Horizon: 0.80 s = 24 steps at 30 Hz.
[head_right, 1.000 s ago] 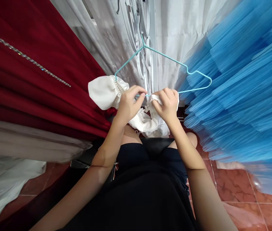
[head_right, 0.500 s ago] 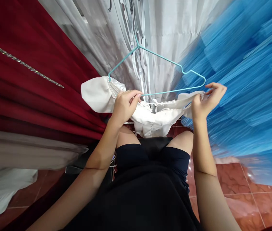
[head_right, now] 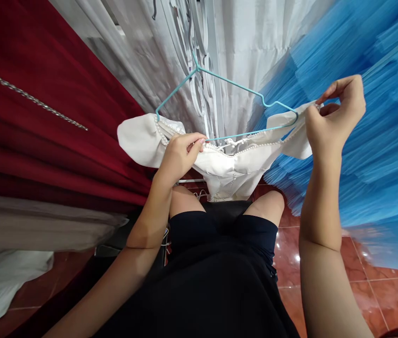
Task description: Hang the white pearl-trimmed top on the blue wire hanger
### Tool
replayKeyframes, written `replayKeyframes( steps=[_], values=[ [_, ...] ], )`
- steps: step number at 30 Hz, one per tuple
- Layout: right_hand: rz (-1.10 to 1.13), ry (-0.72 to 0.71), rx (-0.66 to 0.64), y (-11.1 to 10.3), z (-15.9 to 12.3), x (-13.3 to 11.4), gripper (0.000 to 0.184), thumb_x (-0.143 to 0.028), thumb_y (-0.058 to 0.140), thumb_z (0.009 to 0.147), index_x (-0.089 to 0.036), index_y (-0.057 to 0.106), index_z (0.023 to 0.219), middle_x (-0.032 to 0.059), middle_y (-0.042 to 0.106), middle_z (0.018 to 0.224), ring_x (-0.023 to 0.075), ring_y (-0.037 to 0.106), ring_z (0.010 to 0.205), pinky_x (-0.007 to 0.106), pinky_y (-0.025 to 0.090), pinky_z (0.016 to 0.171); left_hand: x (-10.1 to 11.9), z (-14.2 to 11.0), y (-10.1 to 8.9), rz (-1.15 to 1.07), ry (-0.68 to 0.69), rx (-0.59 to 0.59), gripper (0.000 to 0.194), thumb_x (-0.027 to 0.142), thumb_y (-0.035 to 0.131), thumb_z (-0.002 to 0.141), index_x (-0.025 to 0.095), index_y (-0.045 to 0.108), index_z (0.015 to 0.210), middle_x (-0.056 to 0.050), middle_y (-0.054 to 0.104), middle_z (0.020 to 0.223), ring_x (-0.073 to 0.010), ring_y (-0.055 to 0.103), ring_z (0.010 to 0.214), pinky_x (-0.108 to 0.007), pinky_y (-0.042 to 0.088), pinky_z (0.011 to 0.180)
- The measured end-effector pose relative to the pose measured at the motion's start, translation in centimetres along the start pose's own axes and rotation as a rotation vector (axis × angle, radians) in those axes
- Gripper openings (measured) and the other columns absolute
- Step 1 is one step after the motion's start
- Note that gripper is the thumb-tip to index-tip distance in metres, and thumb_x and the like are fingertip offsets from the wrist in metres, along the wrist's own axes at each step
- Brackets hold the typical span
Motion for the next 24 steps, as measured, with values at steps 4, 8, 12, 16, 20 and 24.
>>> replayKeyframes(
  steps=[4,8,12,16,20,24],
  values=[
    [0.081,-0.053,-0.027,2.6,0.4,-3.5,0.036,0.004,0.058,0.071,-0.028,0.044,0.081,0.0018,0.054,0.089,0.0122,0.049,0.071,0.031,0.036,0.054,-0.2,0.0,0.0,0.024,-0.011,-0.012,0.026,0.023,0.053,0.108,0.02,0.077,0.1,-0.002,0.078,0.087,-0.0182,0.065,0.073,-0.034,0.043,0.077],
    [0.115,-0.097,-0.108,5.4,-0.1,-6.5,0.035,0.005,0.059,0.067,-0.024,0.048,0.082,-0.0009,0.056,0.089,0.0083,0.04,0.065,0.028,0.033,0.055,-0.3,-0.3,0.1,0.095,-0.013,0.022,0.023,0.022,0.054,0.109,0.021,0.076,0.101,-0.001,0.08,0.092,-0.0191,0.068,0.078,-0.037,0.042,0.087],
    [0.166,-0.135,-0.125,6.5,-2.5,-8.3,0.02,-0.007,0.06,0.079,-0.024,0.052,0.086,0.0012,0.059,0.093,0.0131,0.053,0.077,0.031,0.045,0.068,0.1,-0.7,0.1,0.227,0.023,0.08,0.024,0.023,0.052,0.111,0.022,0.073,0.101,-0.002,0.08,0.095,-0.0226,0.069,0.087,-0.039,0.037,0.084],
    [0.086,-0.123,-0.067,7.1,-5.3,-7.4,0.008,-0.025,0.062,0.09,-0.024,0.056,0.094,0.0054,0.061,0.1,0.0211,0.06,0.099,0.04,0.054,0.086,0.3,-0.9,0.2,0.278,0.032,0.102,0.027,0.026,0.047,0.114,0.023,0.07,0.101,-0.001,0.08,0.098,-0.0231,0.067,0.089,-0.039,0.036,0.084],
    [0.051,0.03,0.038,6.5,-6.2,-2.7,0.02,-0.034,0.07,0.09,-0.024,0.056,0.099,0.0025,0.059,0.095,0.0163,0.058,0.085,0.036,0.052,0.076,0.2,-0.8,0.3,0.266,0.023,0.092,0.027,0.026,0.046,0.114,0.024,0.069,0.1,-0.001,0.079,0.097,-0.023,0.066,0.088,-0.039,0.037,0.085],
    [0.049,0.147,-0.184,7.8,-6.0,1.3,0.028,-0.046,0.072,0.092,-0.022,0.059,0.095,-0.0029,0.055,0.078,0.0112,0.052,0.066,0.032,0.047,0.067,0.2,-0.6,0.4,0.25,0.017,0.092,0.025,0.024,0.048,0.112,0.023,0.07,0.1,-0.002,0.079,0.096,-0.0239,0.066,0.088,-0.04,0.036,0.084]
  ],
)
Point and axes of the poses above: each hand's wrist, its own z-axis towards the middle knuckle, its own y-axis out of the palm, x = y × z, the point moved 8 cm from there along z, towards the middle knuckle
